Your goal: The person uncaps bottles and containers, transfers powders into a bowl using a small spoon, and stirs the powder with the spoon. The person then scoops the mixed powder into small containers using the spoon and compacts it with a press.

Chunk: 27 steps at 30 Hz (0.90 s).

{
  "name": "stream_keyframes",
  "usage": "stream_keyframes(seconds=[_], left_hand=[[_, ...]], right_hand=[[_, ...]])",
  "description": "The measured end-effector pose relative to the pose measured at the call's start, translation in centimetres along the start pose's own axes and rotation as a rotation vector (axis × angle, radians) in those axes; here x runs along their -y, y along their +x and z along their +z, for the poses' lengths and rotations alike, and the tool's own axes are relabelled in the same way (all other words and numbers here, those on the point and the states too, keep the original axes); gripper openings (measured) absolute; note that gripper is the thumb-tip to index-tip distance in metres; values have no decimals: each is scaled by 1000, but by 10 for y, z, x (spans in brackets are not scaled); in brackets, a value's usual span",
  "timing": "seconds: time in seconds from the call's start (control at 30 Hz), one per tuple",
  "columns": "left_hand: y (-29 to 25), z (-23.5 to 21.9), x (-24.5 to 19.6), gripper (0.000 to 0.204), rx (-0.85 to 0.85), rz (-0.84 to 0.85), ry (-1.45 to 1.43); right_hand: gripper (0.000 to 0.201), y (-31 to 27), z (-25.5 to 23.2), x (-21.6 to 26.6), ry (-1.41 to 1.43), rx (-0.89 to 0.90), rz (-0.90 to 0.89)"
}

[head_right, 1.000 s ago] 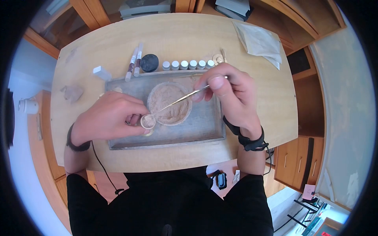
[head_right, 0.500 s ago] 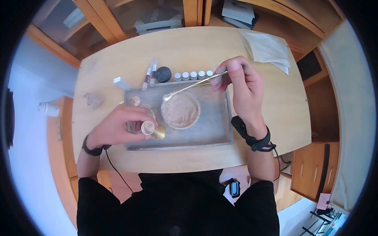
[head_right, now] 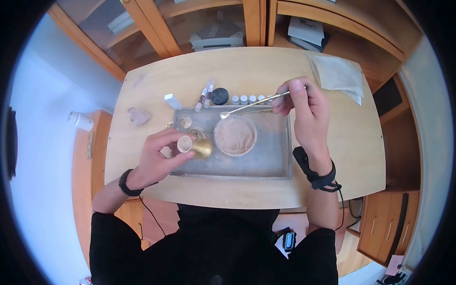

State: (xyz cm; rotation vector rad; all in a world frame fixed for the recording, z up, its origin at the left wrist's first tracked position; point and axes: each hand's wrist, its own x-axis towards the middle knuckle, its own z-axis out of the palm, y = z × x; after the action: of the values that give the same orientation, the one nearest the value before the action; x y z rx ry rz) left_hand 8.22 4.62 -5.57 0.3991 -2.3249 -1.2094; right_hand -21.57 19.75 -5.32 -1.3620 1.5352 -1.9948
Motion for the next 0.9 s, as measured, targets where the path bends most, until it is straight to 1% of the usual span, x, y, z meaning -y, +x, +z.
stream_keyframes(seconds=[0.03,0.07,0.13,0.17,0.23,0.37,0.43,0.47,0.53,0.57,0.63,0.67,0.73,0.77,0.83,0.87,0.9], left_hand=[[1,1,-2,28,-10,41,11],[2,1,-2,28,-22,41,10],[6,1,-2,29,-44,124,87],[7,4,-4,29,-54,123,89],[10,8,-7,30,-121,171,67],[14,9,-5,32,-90,140,93],[16,8,-1,32,-144,243,204],[16,7,1,32,-137,244,206],[18,7,4,31,-151,326,317],[20,7,4,31,-151,327,314],[23,6,3,30,-103,37,112],[24,6,0,30,-105,37,112],[27,8,-5,27,-77,-12,-26],[28,7,-5,27,-76,-11,-27],[30,5,-6,28,-37,-108,-55],[30,5,-8,28,-34,-109,-56],[29,4,-10,27,-23,-62,-3]], right_hand=[[34,-2,1,1,18,-7,-11],[34,-3,1,3,18,4,-15],[34,-4,1,5,37,-17,-60],[34,-3,0,5,38,-7,-64],[34,-3,0,4,20,-6,-80],[33,-1,-3,3,1,-21,-51],[33,-2,-3,3,11,-23,-31],[33,-2,-2,2,13,-29,-30],[33,-1,-2,2,7,-20,-26],[33,-1,-3,2,4,-21,-25],[33,-2,-2,2,5,-13,-27],[33,-1,-2,2,5,-12,-28],[33,-1,-4,2,4,-11,-29],[33,-1,-4,3,3,-12,-29],[33,-1,-3,3,20,-17,-22],[33,-1,-3,3,19,-20,-19],[33,-2,-3,3,13,-18,-21]])
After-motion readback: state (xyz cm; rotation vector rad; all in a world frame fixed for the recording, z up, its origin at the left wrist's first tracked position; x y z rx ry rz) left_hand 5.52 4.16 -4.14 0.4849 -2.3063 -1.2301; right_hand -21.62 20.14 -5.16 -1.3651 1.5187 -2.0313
